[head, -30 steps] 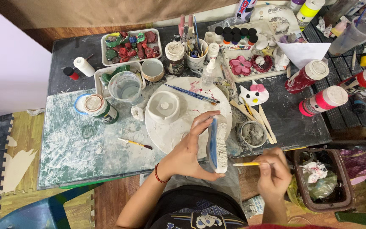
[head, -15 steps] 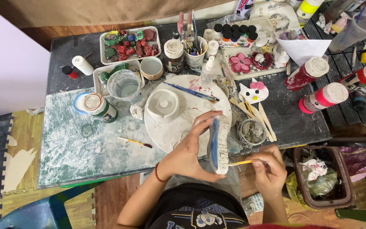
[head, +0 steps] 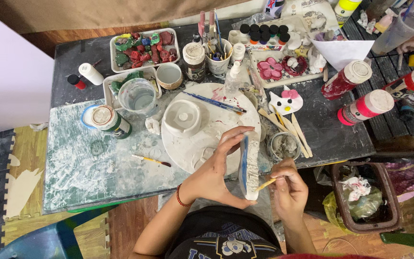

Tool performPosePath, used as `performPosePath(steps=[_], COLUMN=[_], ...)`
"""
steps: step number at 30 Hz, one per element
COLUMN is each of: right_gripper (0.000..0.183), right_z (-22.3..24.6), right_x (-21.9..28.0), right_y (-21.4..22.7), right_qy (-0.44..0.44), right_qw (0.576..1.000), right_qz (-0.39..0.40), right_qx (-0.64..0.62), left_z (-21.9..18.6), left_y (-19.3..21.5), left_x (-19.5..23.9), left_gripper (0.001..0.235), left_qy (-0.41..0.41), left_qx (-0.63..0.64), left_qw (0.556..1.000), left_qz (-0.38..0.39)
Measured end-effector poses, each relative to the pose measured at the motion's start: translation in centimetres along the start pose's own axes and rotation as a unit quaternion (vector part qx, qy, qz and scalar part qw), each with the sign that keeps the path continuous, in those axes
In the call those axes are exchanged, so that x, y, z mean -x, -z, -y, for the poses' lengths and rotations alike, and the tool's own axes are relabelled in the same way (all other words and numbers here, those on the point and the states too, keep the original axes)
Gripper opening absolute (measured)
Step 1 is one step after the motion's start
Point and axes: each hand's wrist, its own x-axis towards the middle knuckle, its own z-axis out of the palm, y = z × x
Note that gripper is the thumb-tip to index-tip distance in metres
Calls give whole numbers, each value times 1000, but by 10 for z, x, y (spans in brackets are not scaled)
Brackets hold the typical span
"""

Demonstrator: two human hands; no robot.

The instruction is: The person paints a white ceramic figurine with a blue base coat using a paintbrush. They then apply a gray substance to the figurine's surface, smoothing it with their fingers. Finally, they use a small brush to apply a yellow substance to the figurine's details.

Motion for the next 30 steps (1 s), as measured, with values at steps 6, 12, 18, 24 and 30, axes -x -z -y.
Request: performPosePath(steps=[6, 12, 18, 24, 30], right_gripper=[12, 10, 11, 9, 11], right_z=[11, 16, 5, -16, 14], right_x=[-4, -2, 3, 2, -17], right_y=[0, 8, 6, 36, 68], right_qy=[-37, -17, 7, 23, -15], right_qw=[998, 999, 1000, 998, 873], right_qz=[20, -30, 0, -2, -138], right_qx=[51, 11, 29, 59, 468], left_z=[3, 5, 3, 7, 13], left_y=[-2, -4, -8, -2, 0], left_x=[1, 0, 0, 2, 0], left_gripper=[131, 130, 131, 132, 130], left_qy=[21, 9, 26, 31, -20], left_qx=[10, -3, 3, 15, -74], left_qw=[1000, 1000, 1000, 999, 997], left_qz=[7, 4, 11, 8, -16])
